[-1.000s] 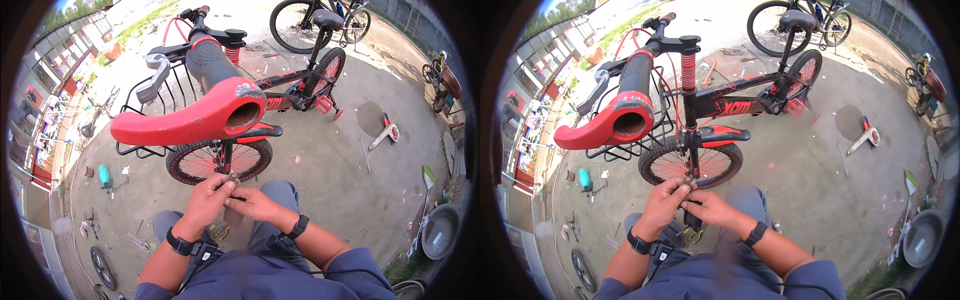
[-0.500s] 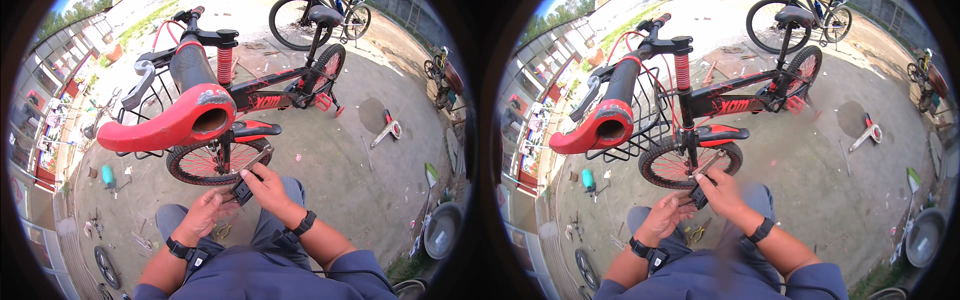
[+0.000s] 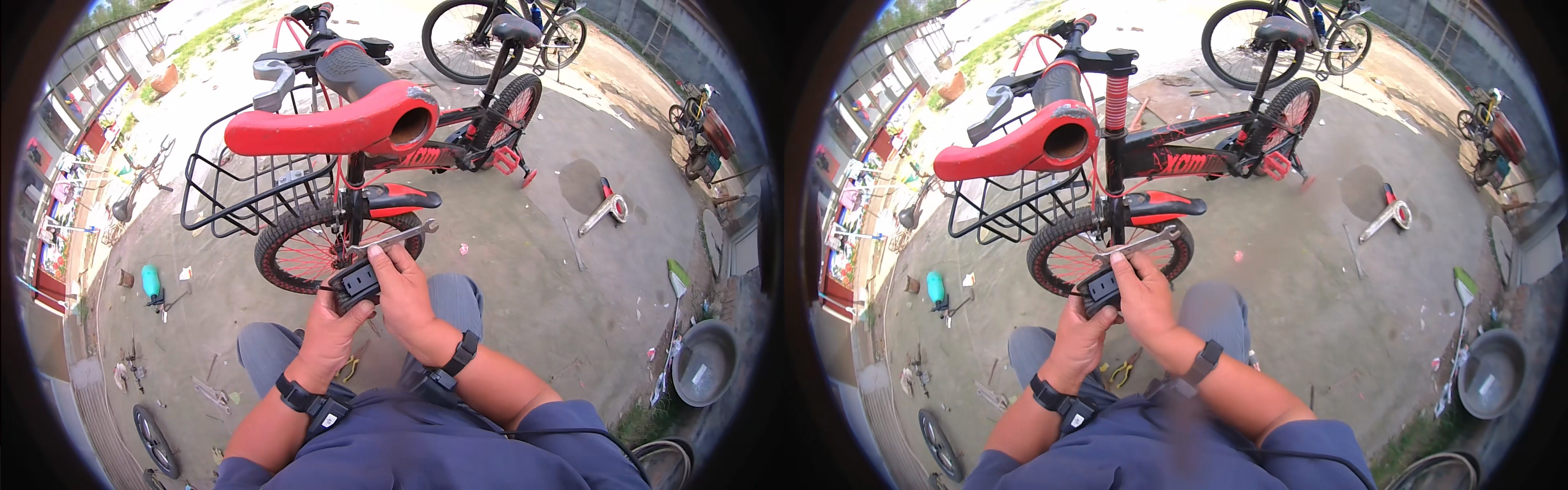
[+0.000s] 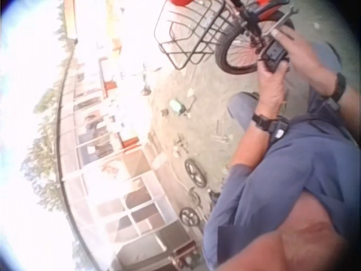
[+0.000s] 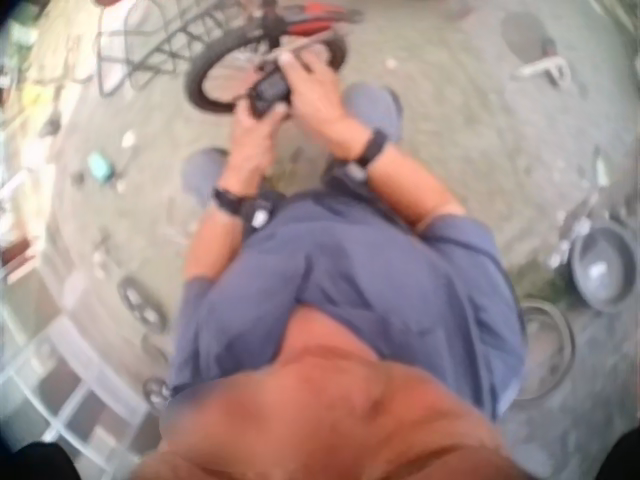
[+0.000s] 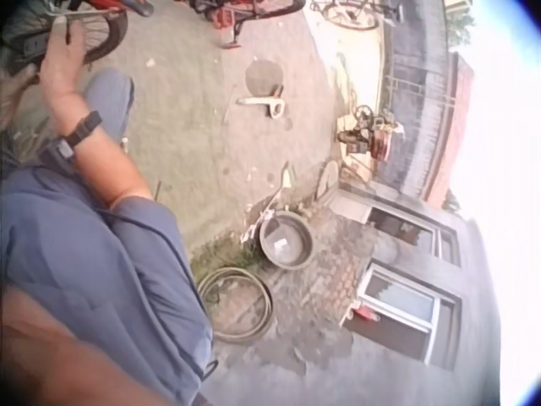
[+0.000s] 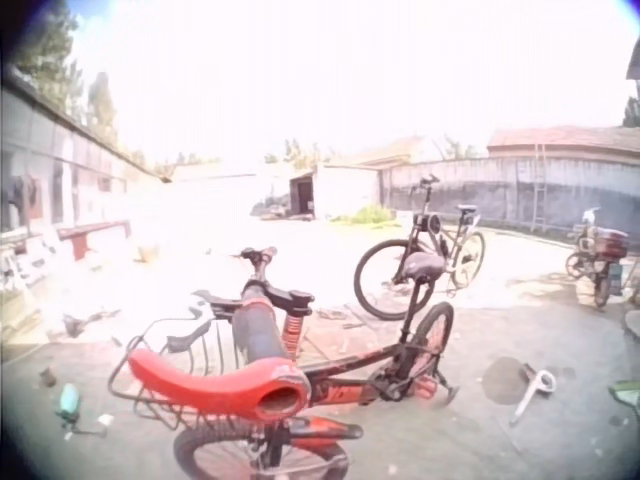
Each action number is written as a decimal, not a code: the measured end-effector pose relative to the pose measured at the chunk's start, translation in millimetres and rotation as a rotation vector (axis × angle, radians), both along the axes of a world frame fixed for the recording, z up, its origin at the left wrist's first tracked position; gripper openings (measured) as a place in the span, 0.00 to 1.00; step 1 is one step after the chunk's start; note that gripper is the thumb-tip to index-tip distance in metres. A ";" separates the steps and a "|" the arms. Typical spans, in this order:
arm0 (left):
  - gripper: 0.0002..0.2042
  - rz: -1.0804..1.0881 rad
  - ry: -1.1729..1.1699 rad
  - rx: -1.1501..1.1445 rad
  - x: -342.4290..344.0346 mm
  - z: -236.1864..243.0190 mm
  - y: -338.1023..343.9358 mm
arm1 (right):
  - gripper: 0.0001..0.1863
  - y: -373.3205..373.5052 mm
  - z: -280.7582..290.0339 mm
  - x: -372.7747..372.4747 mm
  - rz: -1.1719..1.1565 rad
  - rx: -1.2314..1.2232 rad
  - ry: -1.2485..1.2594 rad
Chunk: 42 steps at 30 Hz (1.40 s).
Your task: The person installs a bicycle light onto the front basket of a red and black bicycle. They use a wrench to tighten the mounting bracket and secure the light in place.
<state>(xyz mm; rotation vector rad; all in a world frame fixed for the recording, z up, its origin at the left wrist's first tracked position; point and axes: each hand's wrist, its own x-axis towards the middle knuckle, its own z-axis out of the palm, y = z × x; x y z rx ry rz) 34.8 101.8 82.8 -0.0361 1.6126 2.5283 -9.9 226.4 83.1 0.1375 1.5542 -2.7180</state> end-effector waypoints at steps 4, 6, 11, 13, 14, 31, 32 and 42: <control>0.27 0.107 0.036 -0.093 12.1 8.5 -12.5 | 0.12 -19.4 7.1 7.6 0.085 -0.250 -0.123; 0.26 0.146 0.082 -0.109 16.7 11.2 -16.7 | 0.12 -23.2 0.4 9.5 0.123 -0.239 -0.116; 0.24 0.190 0.099 -0.028 33.9 6.8 -43.6 | 0.13 -28.4 11.0 16.7 0.205 -0.045 0.024; 0.23 0.201 0.086 0.009 40.2 17.8 -52.7 | 0.12 -19.0 11.8 7.1 0.202 0.159 0.114; 0.23 0.208 0.094 0.003 43.4 21.3 -64.4 | 0.12 -14.8 13.3 2.1 0.204 0.253 0.159; 0.20 0.110 0.054 -0.587 -83.6 218.3 -160.7 | 0.20 22.3 12.6 -110.0 0.201 0.203 0.358; 0.19 0.102 0.006 -0.602 -94.0 218.4 -154.6 | 0.21 18.7 7.9 -113.1 0.153 0.220 0.443; 0.14 0.120 -0.072 -0.683 -145.1 201.3 -94.6 | 0.22 12.3 11.0 -146.3 0.096 0.235 0.428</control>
